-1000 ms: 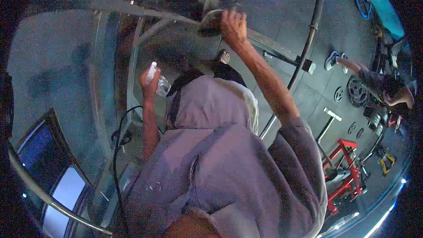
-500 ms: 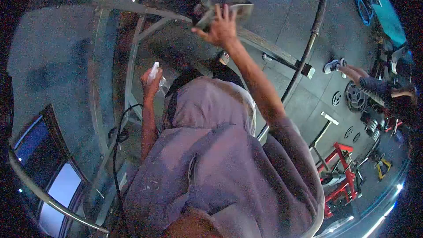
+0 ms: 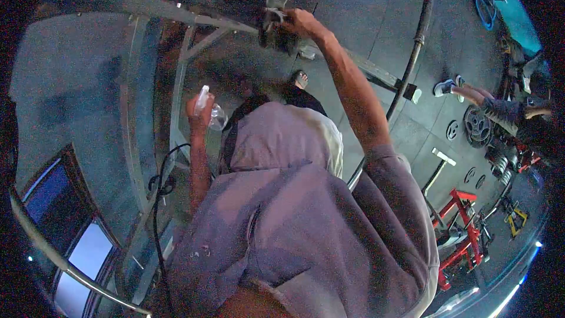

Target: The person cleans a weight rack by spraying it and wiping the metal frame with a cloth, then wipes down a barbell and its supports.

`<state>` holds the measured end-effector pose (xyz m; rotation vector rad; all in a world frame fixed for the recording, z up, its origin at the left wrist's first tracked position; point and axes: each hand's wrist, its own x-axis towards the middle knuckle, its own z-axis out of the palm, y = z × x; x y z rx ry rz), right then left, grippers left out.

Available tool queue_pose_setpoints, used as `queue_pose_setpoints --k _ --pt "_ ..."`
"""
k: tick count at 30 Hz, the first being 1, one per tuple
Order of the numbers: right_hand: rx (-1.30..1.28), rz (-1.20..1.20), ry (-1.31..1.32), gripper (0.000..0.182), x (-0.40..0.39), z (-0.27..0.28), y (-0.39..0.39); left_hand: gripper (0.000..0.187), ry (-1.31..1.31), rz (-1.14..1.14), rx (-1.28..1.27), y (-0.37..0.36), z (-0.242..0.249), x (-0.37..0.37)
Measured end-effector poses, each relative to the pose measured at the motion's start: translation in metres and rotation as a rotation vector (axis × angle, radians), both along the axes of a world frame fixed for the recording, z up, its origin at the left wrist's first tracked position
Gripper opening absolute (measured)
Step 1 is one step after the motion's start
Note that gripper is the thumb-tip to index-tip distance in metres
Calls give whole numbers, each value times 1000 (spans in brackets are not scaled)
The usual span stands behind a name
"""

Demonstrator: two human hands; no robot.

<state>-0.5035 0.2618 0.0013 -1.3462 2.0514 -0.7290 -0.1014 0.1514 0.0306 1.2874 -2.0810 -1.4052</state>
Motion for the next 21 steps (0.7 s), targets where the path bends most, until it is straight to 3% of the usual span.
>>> queue_pose_setpoints --k 2,6,9,12,15,18,21 --pt "-30 -45 -99 41 1 8 14 18 -98 18 -63 -1 5 4" --pt "-102 -101 132 44 12 -3 46 20 -222 30 -89 -5 -14 27" --pt "-22 -123 150 58 31 34 71 22 -265 106 28 -1 -7 21" --pt "53 -167 176 52 38 47 96 23 -166 137 121 -6 -18 20" --pt "-146 -320 -37 53 33 67 114 23 -404 -121 -215 -22 -21 10" --pt "-237 -386 -93 48 27 100 110 23 -205 5 122 -29 -16 -1" --pt "-230 -306 29 51 30 113 75 21 -20 -44 5 -33 -20 -10"
